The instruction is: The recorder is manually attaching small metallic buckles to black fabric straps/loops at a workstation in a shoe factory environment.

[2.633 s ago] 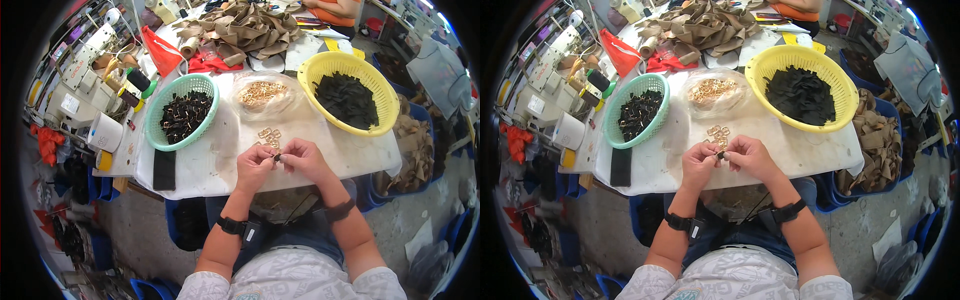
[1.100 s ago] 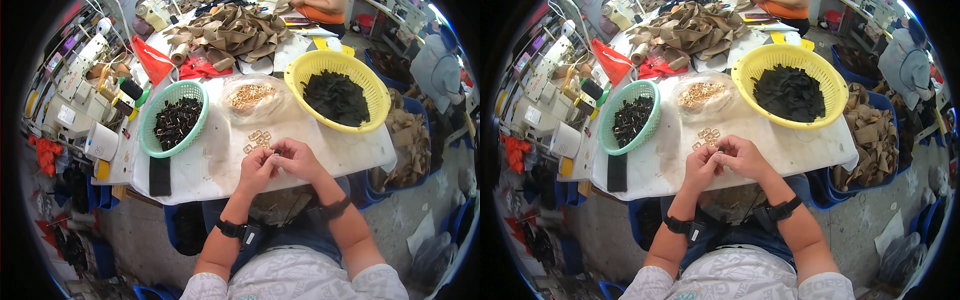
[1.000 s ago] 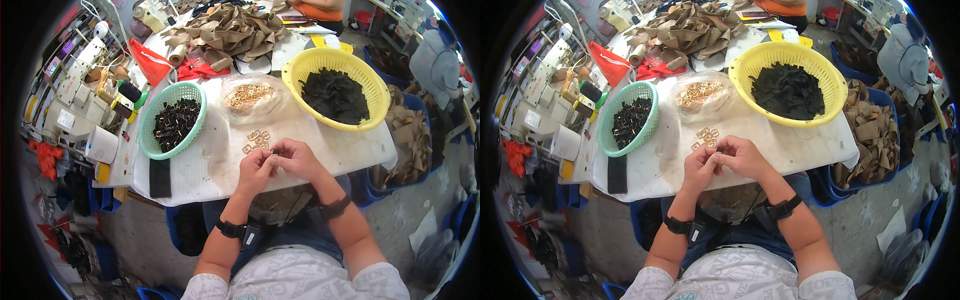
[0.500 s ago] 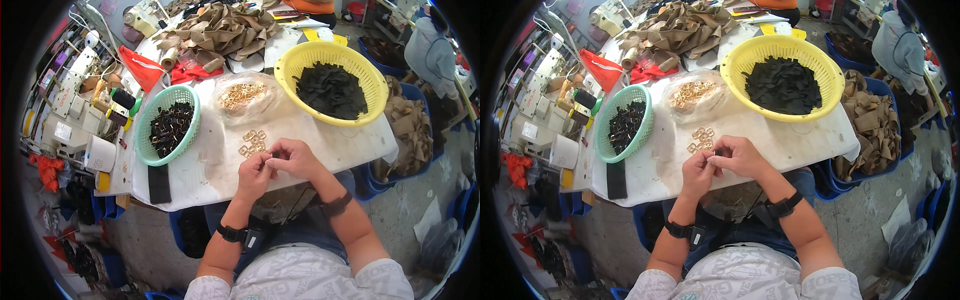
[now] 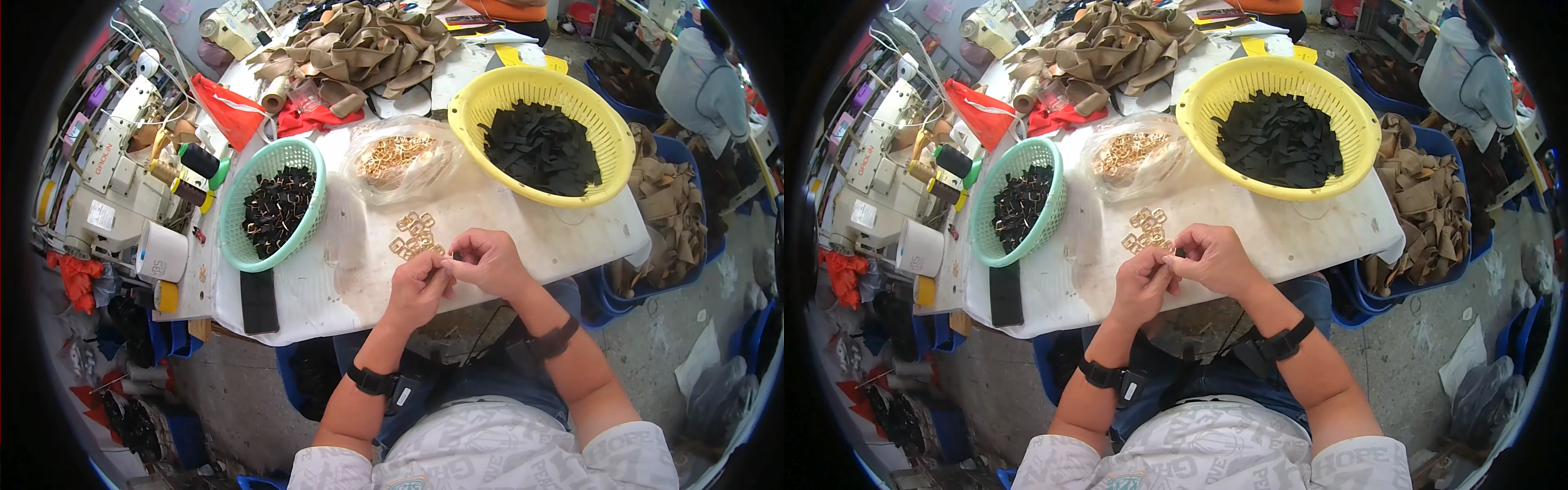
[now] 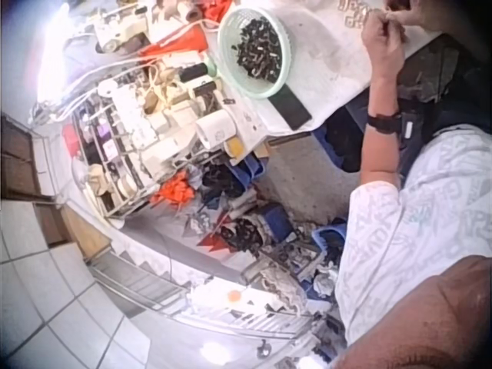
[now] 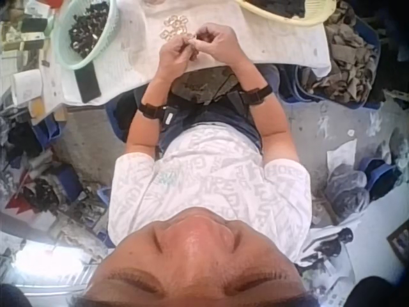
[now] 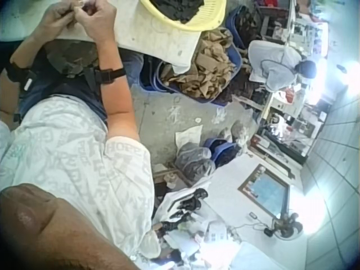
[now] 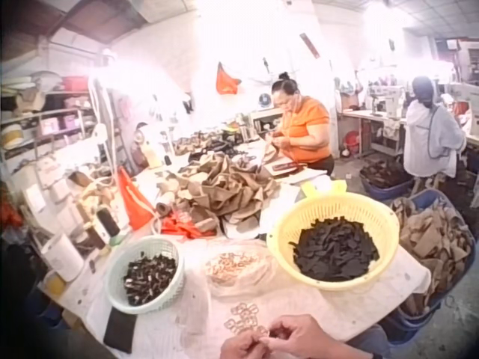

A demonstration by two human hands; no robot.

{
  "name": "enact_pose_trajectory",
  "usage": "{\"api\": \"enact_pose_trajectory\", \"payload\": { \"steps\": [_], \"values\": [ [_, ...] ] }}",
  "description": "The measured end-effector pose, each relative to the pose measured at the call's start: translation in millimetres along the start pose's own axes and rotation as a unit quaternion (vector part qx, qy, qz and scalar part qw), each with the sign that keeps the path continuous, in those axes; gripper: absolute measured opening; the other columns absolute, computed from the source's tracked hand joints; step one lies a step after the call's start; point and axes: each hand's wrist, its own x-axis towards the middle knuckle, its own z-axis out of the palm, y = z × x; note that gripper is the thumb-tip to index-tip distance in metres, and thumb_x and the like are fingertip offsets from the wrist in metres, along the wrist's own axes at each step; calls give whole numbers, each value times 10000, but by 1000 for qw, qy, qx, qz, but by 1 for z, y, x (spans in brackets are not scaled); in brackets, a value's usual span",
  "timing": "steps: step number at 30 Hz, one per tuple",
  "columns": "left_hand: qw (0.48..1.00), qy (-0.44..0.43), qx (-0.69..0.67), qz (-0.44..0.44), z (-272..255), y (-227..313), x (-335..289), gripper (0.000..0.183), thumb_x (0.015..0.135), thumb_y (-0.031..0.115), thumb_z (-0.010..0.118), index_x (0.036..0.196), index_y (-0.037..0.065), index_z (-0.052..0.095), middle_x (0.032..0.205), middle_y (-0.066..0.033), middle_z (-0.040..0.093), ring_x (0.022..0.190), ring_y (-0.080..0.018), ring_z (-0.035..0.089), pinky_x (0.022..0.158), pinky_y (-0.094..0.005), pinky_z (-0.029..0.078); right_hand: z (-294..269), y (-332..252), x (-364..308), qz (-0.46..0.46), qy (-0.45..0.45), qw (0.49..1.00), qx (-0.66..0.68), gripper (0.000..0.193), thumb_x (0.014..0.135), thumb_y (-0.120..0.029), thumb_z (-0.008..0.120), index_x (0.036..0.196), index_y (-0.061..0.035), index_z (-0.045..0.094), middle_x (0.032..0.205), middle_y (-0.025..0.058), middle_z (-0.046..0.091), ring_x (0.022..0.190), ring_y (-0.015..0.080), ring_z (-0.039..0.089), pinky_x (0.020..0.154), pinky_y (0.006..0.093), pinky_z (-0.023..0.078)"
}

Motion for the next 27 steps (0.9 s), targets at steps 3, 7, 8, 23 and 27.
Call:
{"api": "enact_pose_trajectory", "payload": {
  "steps": [3,7,8,23,27],
  "values": [
    [1000,-11,-11,5,-2,-4,0,59,942,14,534,904,5,579,729,-17,588,615,-76,566,565,-211,468,0,-1,0,9,2,1000,-1,195,751,-133,777,808,7,653,603,-41,539,555,18,438,484,199,372],
    [1000,-15,-7,-3,-4,-1,-2,58,938,25,553,905,1,593,729,-16,591,616,-74,563,564,-209,465,-1,-1,0,20,-2,1000,-6,193,752,-135,779,797,3,651,610,-44,543,560,17,440,486,196,374],
    [1000,-14,-12,-3,-5,-2,-2,58,938,28,556,907,-1,596,728,-15,591,616,-73,562,564,-209,464,-1,-2,1,26,-7,1000,-3,191,752,-135,780,796,0,651,615,-46,545,563,16,441,488,195,375],
    [997,46,-67,-5,-6,-8,1,83,928,45,583,955,-24,622,771,-21,620,636,-67,569,575,-203,473,3,10,2,20,-86,987,132,265,801,-67,734,1032,12,630,760,-46,588,640,16,497,554,180,411],
    [998,62,-25,14,-2,-11,0,73,929,36,576,961,-19,613,750,-23,613,635,-72,571,576,-203,471,2,6,3,1,-66,997,43,242,794,-93,745,993,4,647,708,-52,556,609,13,454,531,181,379]
  ]
}}
